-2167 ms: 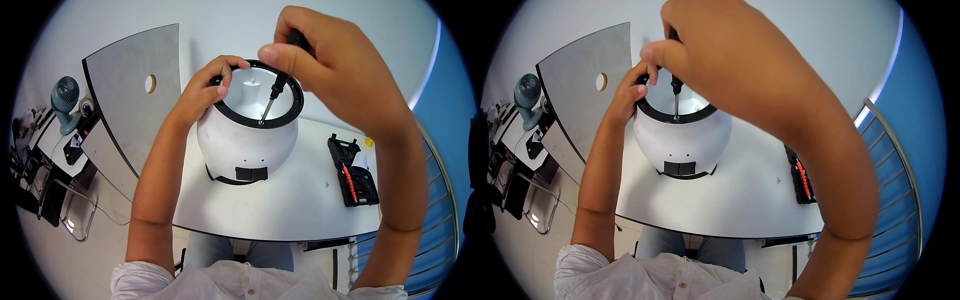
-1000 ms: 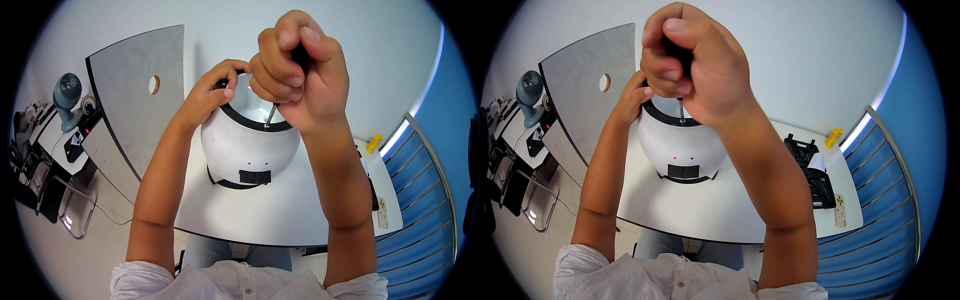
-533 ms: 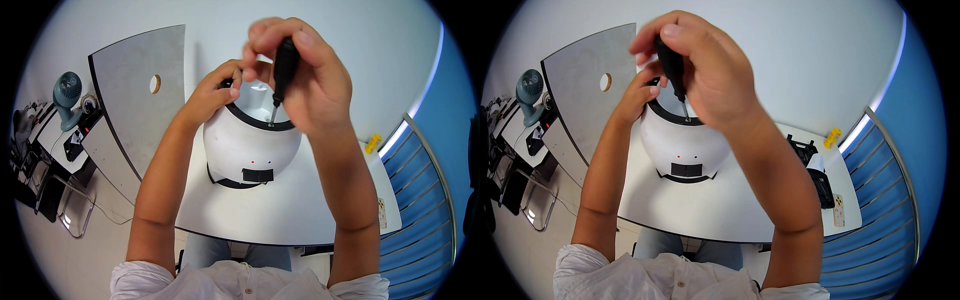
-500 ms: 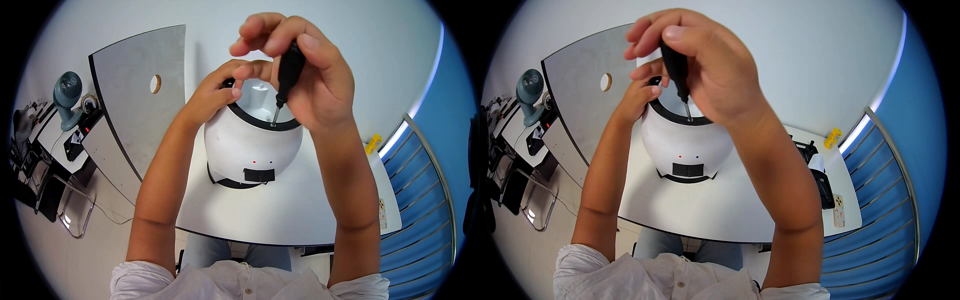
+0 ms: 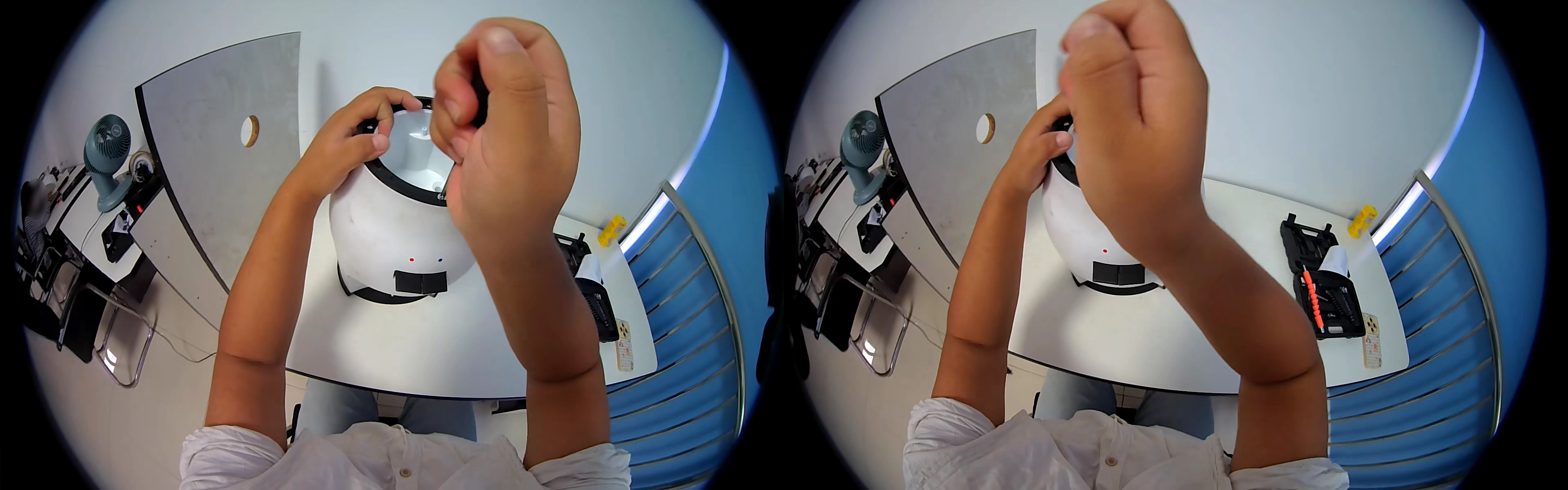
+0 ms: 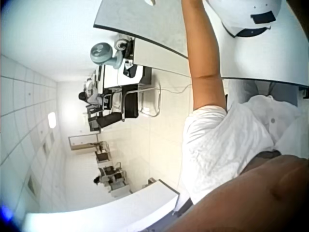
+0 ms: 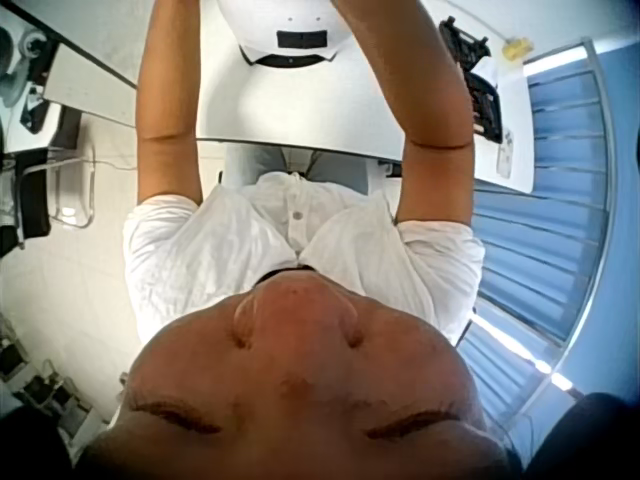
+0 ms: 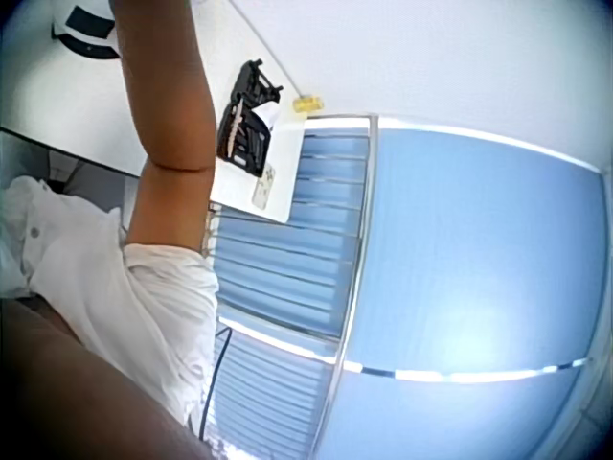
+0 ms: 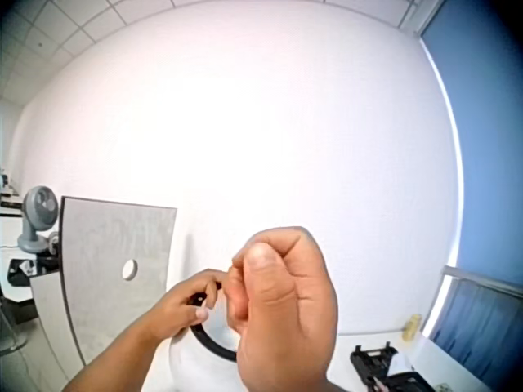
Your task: The person assembles a white cylindrical appliance by removing the base cover, placing a black rubber ring into the top opening, and securing it with screws using a screwdriver. The person then reattaches the base cover and tightens the screws.
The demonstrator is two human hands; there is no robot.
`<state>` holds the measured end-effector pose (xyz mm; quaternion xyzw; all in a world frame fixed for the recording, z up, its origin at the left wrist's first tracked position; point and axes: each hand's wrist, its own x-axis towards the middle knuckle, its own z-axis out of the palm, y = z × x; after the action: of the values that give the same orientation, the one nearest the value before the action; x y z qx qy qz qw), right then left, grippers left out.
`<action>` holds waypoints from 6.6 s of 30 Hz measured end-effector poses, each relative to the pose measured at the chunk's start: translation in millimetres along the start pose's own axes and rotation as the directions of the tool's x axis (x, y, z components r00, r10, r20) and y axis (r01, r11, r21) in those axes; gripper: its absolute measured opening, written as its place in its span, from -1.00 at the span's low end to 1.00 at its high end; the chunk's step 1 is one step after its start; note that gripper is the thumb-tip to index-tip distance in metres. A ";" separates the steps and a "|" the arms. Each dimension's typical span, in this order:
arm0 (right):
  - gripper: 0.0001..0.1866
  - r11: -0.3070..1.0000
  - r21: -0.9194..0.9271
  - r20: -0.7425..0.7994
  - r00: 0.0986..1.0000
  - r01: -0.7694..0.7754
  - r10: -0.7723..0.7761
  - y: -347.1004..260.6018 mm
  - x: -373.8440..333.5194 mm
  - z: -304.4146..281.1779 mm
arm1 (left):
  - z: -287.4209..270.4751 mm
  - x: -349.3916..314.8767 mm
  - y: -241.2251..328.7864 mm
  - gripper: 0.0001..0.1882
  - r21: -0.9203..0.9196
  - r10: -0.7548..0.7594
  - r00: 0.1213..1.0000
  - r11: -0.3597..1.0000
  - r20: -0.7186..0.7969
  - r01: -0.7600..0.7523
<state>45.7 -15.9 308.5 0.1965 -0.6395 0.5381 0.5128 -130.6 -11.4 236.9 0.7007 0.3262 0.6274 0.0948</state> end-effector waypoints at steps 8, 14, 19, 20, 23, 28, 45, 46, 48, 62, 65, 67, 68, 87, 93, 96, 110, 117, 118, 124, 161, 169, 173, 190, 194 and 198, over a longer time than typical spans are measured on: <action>-0.60 0.998 -0.067 0.294 0.955 -0.013 0.032 4.1 1.8 -26.9 | -0.7 -1.0 1.1 -0.78 -0.064 -0.073 0.997 0.995 0.008 0.074; -0.72 0.971 0.175 0.536 0.843 -0.162 0.044 12.1 26.8 -46.8 | -1.0 -2.0 1.9 -0.72 -0.048 -0.106 0.994 0.993 -0.004 0.105; -0.76 0.864 0.310 0.796 0.606 -0.396 -0.007 23.4 37.4 -48.8 | -1.5 -1.7 -3.5 -0.73 -0.100 -0.083 0.997 0.992 -0.005 0.082; -0.76 0.861 0.363 0.676 0.737 -0.357 0.021 24.0 28.7 -43.2 | -1.5 -2.5 -3.4 -0.74 -0.116 -0.082 0.997 0.990 -0.009 0.081; -0.76 0.945 0.244 0.401 0.910 -0.216 0.105 14.2 19.5 -39.2 | 3.4 -0.2 -1.1 -0.78 -0.087 -0.035 0.999 0.996 -0.016 0.034; -0.72 0.995 -0.051 0.039 0.996 0.085 -0.083 10.0 -2.2 -11.1 | -4.7 -0.4 -4.3 -0.80 -0.041 -0.035 0.999 0.999 0.006 0.035; -0.86 0.984 0.175 0.669 0.737 -0.029 -0.097 -10.2 -7.2 -41.0 | 3.6 -13.7 18.3 -0.59 0.070 0.103 0.993 0.992 0.062 -0.107; -0.86 0.985 0.170 0.662 0.745 -0.037 -0.086 -12.0 -9.2 -40.6 | 6.3 -15.4 17.7 -0.59 0.069 0.106 0.993 0.992 0.044 -0.109; -0.86 0.985 0.164 0.637 0.768 -0.056 -0.062 -15.6 -15.4 -40.7 | 11.2 -19.6 23.7 -0.59 0.074 0.067 0.998 0.995 0.022 -0.068; -0.75 0.951 0.260 0.461 0.887 -0.169 0.031 -52.9 -34.9 -50.7 | 9.7 -29.0 26.2 -0.47 0.122 0.272 0.951 0.949 0.147 -0.291; -0.72 0.945 0.245 0.434 0.896 -0.216 0.092 -45.8 -46.2 -39.1 | 12.7 -31.7 26.2 -0.49 0.105 0.282 0.951 0.950 0.123 -0.295; -0.71 0.952 0.210 0.484 0.869 -0.225 0.099 -42.3 -44.8 -36.7 | 14.9 -32.7 24.3 -0.52 0.105 0.311 0.947 0.942 0.080 -0.318; -0.71 0.955 0.188 0.506 0.856 -0.229 0.106 -43.3 -42.9 -37.6 | 14.3 -33.0 25.0 -0.52 0.107 0.299 0.951 0.946 0.084 -0.307; -0.75 0.987 0.141 0.444 0.896 -0.080 0.010 -76.1 -42.6 -102.3 | 9.6 -47.7 30.6 -0.50 0.039 0.253 0.966 0.966 0.057 -0.255; -0.74 0.986 0.157 0.364 0.931 -0.056 -0.006 -79.4 -58.8 -118.8 | 11.3 -47.9 27.9 -0.52 -0.116 0.278 0.960 0.955 0.043 -0.272; -0.73 0.984 0.168 0.348 0.938 -0.058 -0.004 -78.8 -64.3 -123.9 | 14.0 -51.1 28.9 -0.52 -0.158 0.283 0.958 0.949 0.049 -0.272; -0.70 0.967 0.218 0.368 0.929 -0.135 0.047 -72.3 -49.0 -85.6 | 19.5 -33.5 32.4 -0.50 0.032 0.274 0.958 0.960 0.080 -0.277; -0.68 0.897 0.432 0.364 0.928 -0.096 -0.076 -19.3 -31.2 -49.3 | 15.0 -19.3 25.2 -0.54 0.045 0.199 0.976 0.978 0.084 -0.204; -0.68 0.897 0.434 0.362 0.928 -0.086 -0.087 -15.7 -30.6 -48.4 | 15.2 -17.1 27.6 -0.58 0.091 0.220 0.972 0.969 0.086 -0.227; -0.69 0.921 0.378 0.448 0.889 -0.092 -0.095 -10.0 -24.9 -40.3 | 9.2 -20.2 23.2 -0.59 0.091 0.191 0.979 0.976 0.075 -0.197; -0.46 0.987 -0.119 0.538 0.829 -0.106 0.154 -26.6 -15.3 -24.0 | 6.3 -12.7 17.0 -0.59 0.085 0.142 0.989 0.986 0.051 -0.146; -0.59 0.922 0.342 0.601 0.796 -0.181 -0.067 0.5 -9.1 -34.9 | 13.0 -9.9 13.8 -0.60 0.082 0.098 0.995 0.992 0.025 -0.100; -0.61 0.900 0.360 0.646 0.762 -0.246 -0.050 3.5 -1.9 -37.5 | 6.9 -10.8 13.8 -0.59 0.095 0.078 0.997 0.992 0.016 -0.079; -0.61 0.860 0.359 0.721 0.693 -0.362 -0.009 4.8 4.4 -35.5 | 7.1 -13.8 9.2 -0.61 0.043 -0.060 0.998 0.997 0.036 0.058; -0.63 0.925 0.317 0.655 0.754 -0.209 -0.055 -0.1 2.4 -41.8 | 14.9 -9.1 16.4 -0.61 0.024 0.089 0.996 0.996 0.015 -0.089; -0.60 0.951 0.265 0.699 0.712 -0.161 -0.074 -1.2 0.1 -42.6 | 6.3 -5.8 4.3 -0.60 0.075 0.043 0.998 0.996 0.045 -0.046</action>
<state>65.5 21.7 304.7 0.4474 -0.6988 0.5276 0.1822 -123.2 -16.3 233.3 0.7242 0.3322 0.6013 0.0611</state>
